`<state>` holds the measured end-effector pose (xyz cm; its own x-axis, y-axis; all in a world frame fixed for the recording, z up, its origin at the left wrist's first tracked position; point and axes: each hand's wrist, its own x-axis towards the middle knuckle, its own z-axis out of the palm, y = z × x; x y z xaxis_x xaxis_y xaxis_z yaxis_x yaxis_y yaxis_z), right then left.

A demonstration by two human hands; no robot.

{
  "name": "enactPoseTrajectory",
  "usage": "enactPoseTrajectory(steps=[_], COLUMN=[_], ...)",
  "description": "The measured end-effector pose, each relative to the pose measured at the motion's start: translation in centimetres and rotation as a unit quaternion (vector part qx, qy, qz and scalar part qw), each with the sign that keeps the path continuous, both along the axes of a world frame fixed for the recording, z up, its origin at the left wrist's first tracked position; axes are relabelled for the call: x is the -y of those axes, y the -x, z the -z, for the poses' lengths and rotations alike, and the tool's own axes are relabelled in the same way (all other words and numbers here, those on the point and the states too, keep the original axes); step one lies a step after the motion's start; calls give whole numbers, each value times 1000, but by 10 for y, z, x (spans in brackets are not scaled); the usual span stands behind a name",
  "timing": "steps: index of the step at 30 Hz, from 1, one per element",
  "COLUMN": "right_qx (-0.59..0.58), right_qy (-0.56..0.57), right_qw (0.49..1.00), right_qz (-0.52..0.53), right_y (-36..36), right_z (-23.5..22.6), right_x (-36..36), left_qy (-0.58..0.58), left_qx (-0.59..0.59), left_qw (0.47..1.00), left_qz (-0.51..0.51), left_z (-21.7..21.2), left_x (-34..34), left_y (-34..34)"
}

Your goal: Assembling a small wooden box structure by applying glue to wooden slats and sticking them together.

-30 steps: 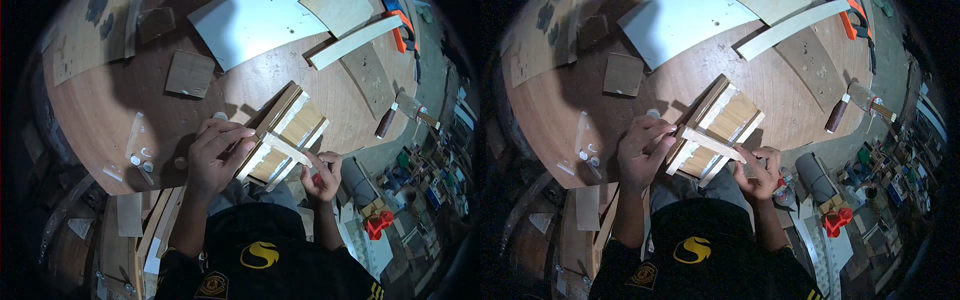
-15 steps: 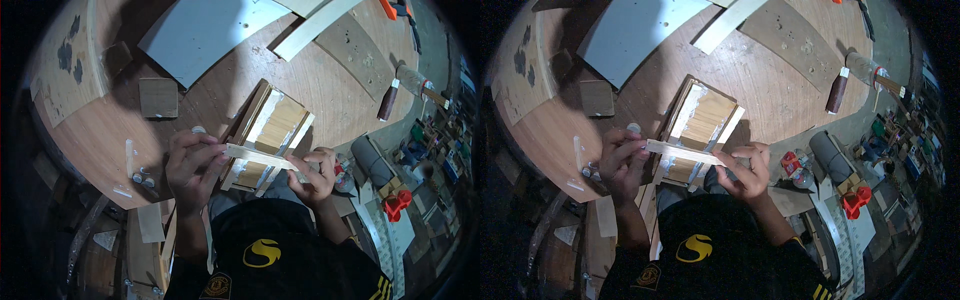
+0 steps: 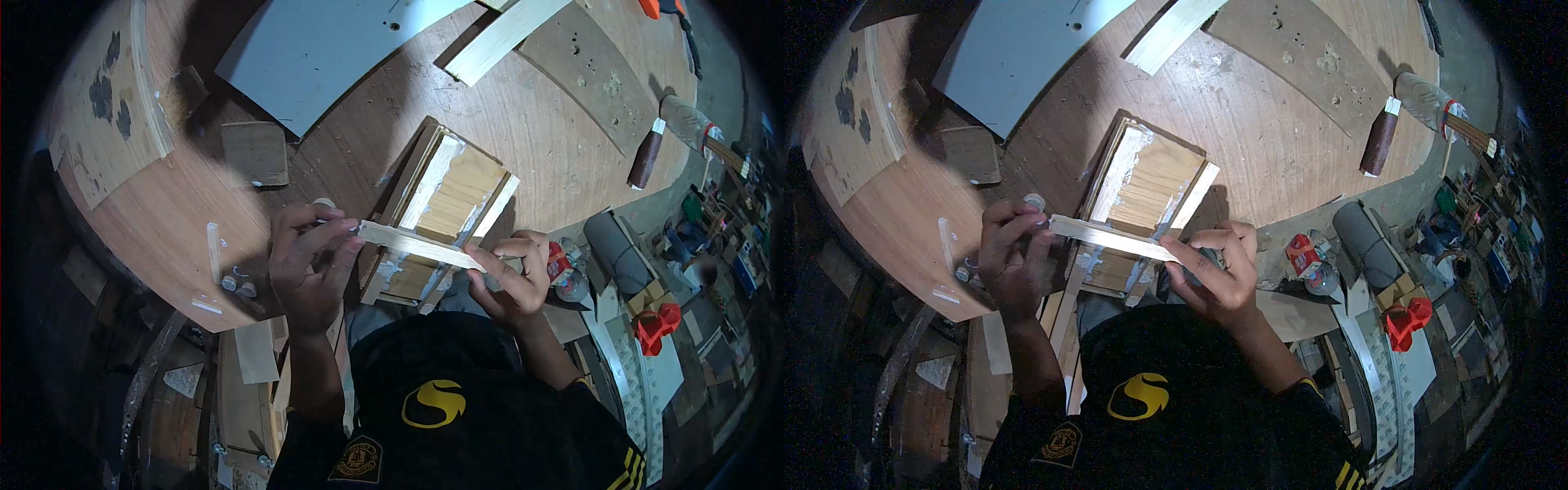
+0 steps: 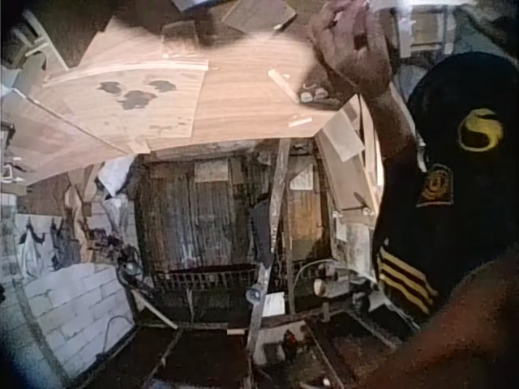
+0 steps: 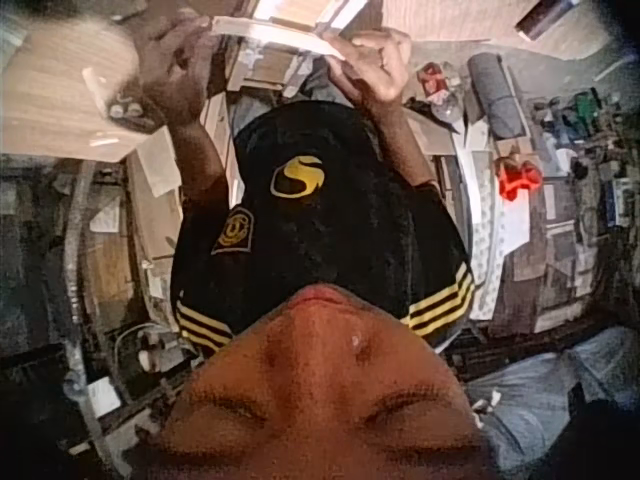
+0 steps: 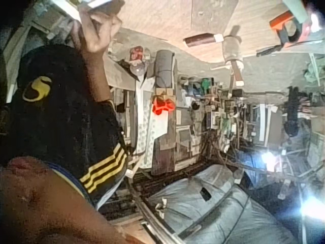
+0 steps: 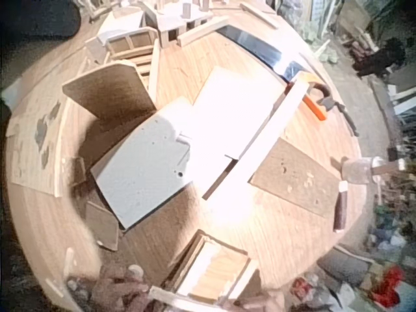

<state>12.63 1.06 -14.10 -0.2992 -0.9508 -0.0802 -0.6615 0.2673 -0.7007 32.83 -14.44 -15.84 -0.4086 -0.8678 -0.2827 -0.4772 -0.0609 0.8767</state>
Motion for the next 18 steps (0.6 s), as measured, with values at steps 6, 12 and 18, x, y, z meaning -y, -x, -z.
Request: enactPoseTrajectory(steps=[6,12,18], right_qx=[3,18,13], right_qy=[-1,-1,-4], right_qw=[1000,1000,1000], right_qz=[-11,-13,-17], right_y=[-2,-4,-9], right_z=[-1,-4,-2], right_x=[-2,-3,-5], left_qy=[10,32,22], left_qx=[15,-2,16], left_qw=[1000,999,1000], left_qz=[8,13,10], left_z=[-2,-2,-4], left_x=[0,-3,-7], left_y=[-4,-10,-16])
